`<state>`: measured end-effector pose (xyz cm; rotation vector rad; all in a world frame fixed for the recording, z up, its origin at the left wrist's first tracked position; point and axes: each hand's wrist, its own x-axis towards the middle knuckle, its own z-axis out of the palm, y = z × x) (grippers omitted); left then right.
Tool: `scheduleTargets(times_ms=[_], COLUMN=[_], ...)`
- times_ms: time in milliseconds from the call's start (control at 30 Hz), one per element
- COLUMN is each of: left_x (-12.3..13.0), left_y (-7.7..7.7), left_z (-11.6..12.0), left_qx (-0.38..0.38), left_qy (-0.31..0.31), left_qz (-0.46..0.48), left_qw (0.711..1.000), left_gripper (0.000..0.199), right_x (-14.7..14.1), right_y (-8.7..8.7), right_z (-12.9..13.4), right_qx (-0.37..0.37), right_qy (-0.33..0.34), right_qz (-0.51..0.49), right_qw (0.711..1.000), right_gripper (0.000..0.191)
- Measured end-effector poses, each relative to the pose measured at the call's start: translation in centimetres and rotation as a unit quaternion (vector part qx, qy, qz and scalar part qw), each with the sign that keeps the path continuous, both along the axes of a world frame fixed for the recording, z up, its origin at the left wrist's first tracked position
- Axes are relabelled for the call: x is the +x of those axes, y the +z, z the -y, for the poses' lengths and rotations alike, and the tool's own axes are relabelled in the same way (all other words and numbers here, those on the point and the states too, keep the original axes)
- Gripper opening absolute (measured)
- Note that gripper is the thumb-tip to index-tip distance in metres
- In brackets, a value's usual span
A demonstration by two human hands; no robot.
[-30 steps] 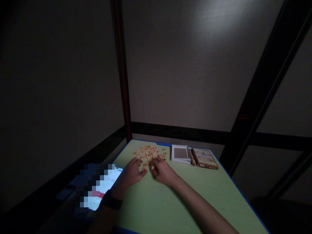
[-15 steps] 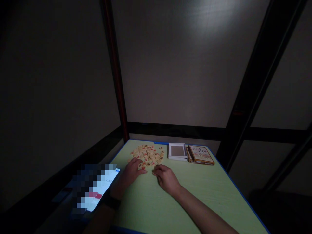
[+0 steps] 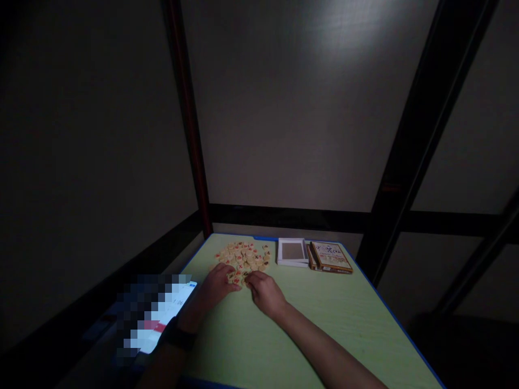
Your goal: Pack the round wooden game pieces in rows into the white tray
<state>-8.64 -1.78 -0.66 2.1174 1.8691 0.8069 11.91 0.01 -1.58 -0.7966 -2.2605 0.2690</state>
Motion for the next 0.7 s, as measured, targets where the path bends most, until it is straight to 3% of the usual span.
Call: scheduleTargets(times_ms=[200,467,700], left_x=[1.1,4.2,4.9], left_y=[0.2,2.2,1.7], left_z=[1.1,3.0,3.1], left_qx=[0.071,0.138,0.16], left_qy=[-0.038,-0.157,-0.18], left_qz=[-0.028,-0.154,-0.163], left_qw=[0.996,0.966,0.957], left_gripper=[0.04,0.035,0.036], right_x=[2.6,3.2,3.0], right_y=[1.6,1.5,1.9], right_z=[-2.2,-2.6,-2.2], right_qx=[-0.003,-0.004,0.008], right_qy=[-0.114,-0.12,-0.112], right_qz=[0.064,0.168,0.178], right_qw=[0.991,0.978,0.978], right_gripper=[0.031,0.029,0.023])
